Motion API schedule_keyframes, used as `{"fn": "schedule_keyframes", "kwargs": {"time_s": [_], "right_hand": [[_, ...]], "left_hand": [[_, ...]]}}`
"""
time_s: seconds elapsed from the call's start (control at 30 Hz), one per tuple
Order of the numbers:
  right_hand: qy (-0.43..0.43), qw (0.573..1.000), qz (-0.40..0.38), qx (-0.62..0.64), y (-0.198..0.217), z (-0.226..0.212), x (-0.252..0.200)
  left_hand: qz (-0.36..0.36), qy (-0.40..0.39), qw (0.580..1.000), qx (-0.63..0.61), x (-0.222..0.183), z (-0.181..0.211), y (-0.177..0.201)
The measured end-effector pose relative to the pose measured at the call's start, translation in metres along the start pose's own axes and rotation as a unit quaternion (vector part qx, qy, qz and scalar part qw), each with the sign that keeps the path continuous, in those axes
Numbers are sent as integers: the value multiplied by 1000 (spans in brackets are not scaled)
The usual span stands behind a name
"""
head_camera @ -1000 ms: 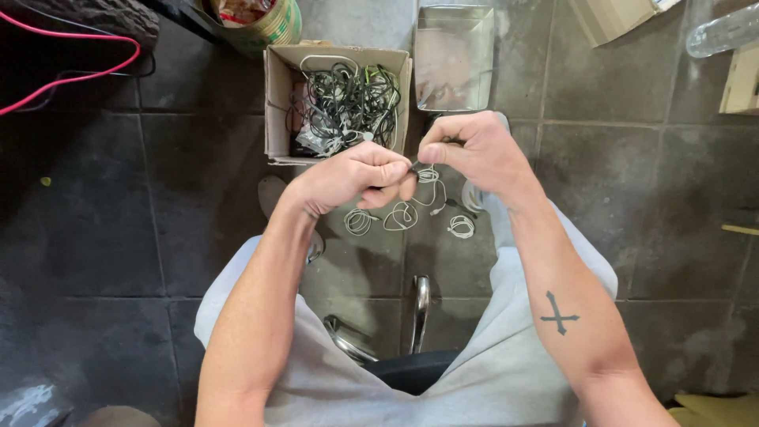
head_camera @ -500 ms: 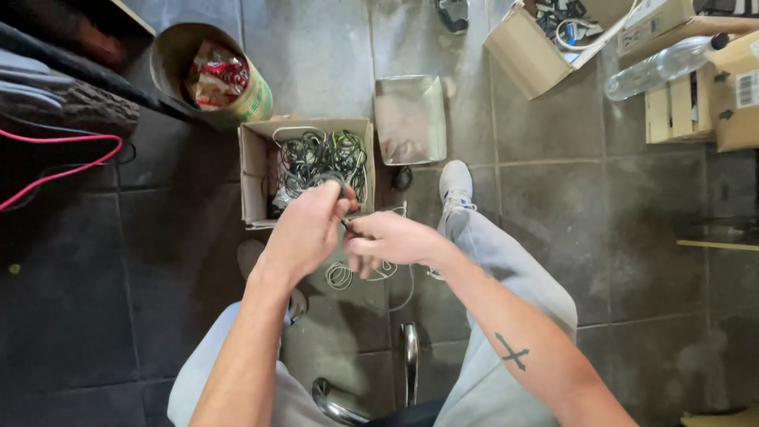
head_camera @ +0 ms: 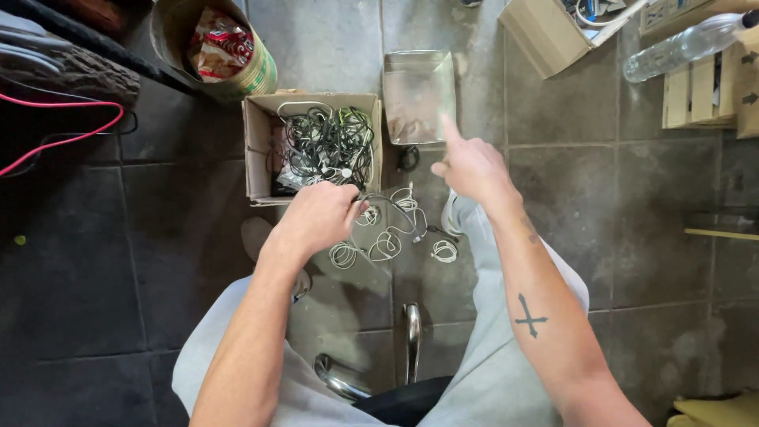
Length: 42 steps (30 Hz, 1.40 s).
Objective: The person is seen untangling various cables from a box, coiling them neatly, and testing a pink hexagonal power strip by plugging in cables and connecting them to a smartphone.
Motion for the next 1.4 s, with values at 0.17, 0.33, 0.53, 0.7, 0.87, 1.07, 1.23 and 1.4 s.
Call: {"fn": "schedule_keyframes", "kwargs": {"time_s": [0.17,0.33,0.53,0.7,0.87,1.07,1.23,1.4], "right_hand": [[280,893,-118,333,-26,-53,-24],[256,828,-168,469,-57,-54,-12],[125,786,-115,594,-58,-37,0],[107,966,102,211,-21,2,24],[101,987,62,107,-1,-14,-13],[352,862,39,363,-4,-73,-42],[336,719,-97,601,-43,-90,-46],[308,771,-58,555,-45,-86,-40]], "left_hand": [[33,3,999,-2,5,4,9],[38,-1,997,-71,-5,10,29],[28,12,958,-284,-17,-2,43],[71,-53,886,-456,-37,-17,63],[231,-122,697,-668,-32,-30,70],[269,-9,759,-593,-20,-23,62],[254,50,815,-518,-5,0,39],[190,-2,680,-708,3,12,40]]}}
Point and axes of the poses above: each hand's wrist, its own x-axis towards the middle knuckle, its own y-axis out of the back of the hand, z = x × y, the point moved 3 cm from there along x, towards the middle knuckle, and after that the axes turned 9 degrees about x, right-handed, at the moved point
